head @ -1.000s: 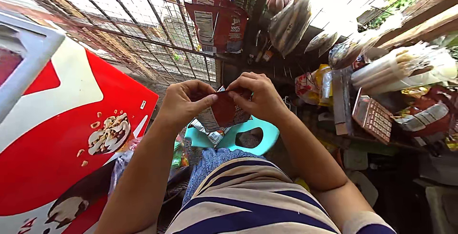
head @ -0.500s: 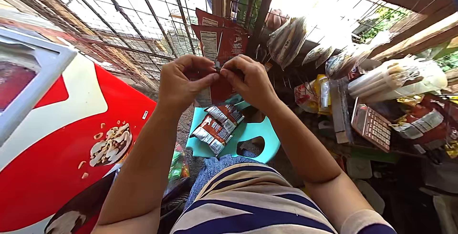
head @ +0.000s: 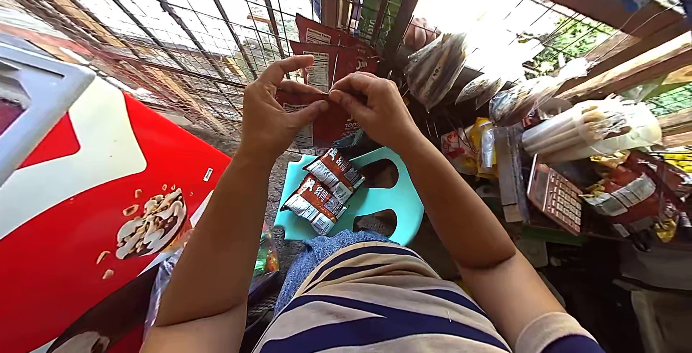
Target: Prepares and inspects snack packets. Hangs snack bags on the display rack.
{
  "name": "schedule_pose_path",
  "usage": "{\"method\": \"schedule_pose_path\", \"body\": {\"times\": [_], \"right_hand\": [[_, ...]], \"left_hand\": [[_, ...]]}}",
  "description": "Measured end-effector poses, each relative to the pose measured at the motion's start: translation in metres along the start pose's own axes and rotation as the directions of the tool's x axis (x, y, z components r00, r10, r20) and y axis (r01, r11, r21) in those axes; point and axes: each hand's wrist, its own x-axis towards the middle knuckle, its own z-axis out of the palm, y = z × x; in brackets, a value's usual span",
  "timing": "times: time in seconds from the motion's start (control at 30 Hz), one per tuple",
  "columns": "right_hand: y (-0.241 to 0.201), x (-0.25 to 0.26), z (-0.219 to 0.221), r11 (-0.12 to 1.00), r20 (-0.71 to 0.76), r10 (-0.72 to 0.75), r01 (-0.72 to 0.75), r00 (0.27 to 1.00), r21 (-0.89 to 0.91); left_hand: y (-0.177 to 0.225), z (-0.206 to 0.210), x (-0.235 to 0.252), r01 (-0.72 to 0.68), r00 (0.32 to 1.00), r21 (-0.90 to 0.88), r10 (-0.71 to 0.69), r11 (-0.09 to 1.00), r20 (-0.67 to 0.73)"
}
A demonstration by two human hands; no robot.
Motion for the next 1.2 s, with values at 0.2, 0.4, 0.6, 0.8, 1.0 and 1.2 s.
{"method": "schedule_pose_path", "body": {"times": [0.2,0.4,0.6,0.8,1.0,1.2], "right_hand": [[-0.002,0.000,-0.006,1.000,0.070,0.014,-0.015,0.997,0.018],[-0.002,0.001,-0.004,0.999,0.040,0.005,-0.007,0.999,0.046],[-0.004,0.004,-0.001,0.999,0.008,-0.016,0.016,1.000,-0.033],[-0.007,0.005,-0.006,1.000,0.031,0.014,-0.013,0.999,-0.027],[-0.006,0.005,-0.009,0.995,0.071,0.025,-0.018,0.997,-0.095],[-0.002,0.010,-0.009,0.998,0.058,0.007,-0.003,0.998,-0.062]], "left_hand": [[-0.006,0.000,0.000,-0.064,0.998,-0.032,0.065,0.997,0.018],[-0.009,0.000,0.001,-0.105,0.994,-0.013,0.105,0.994,0.013],[-0.006,0.003,0.000,-0.102,0.995,0.072,0.102,0.992,-0.001],[-0.008,0.003,0.000,-0.115,0.993,0.065,0.114,0.991,0.023],[-0.012,0.004,0.004,-0.143,0.988,0.040,0.141,0.989,0.061],[-0.017,0.002,0.012,-0.135,0.989,-0.013,0.135,0.991,0.064]]}}
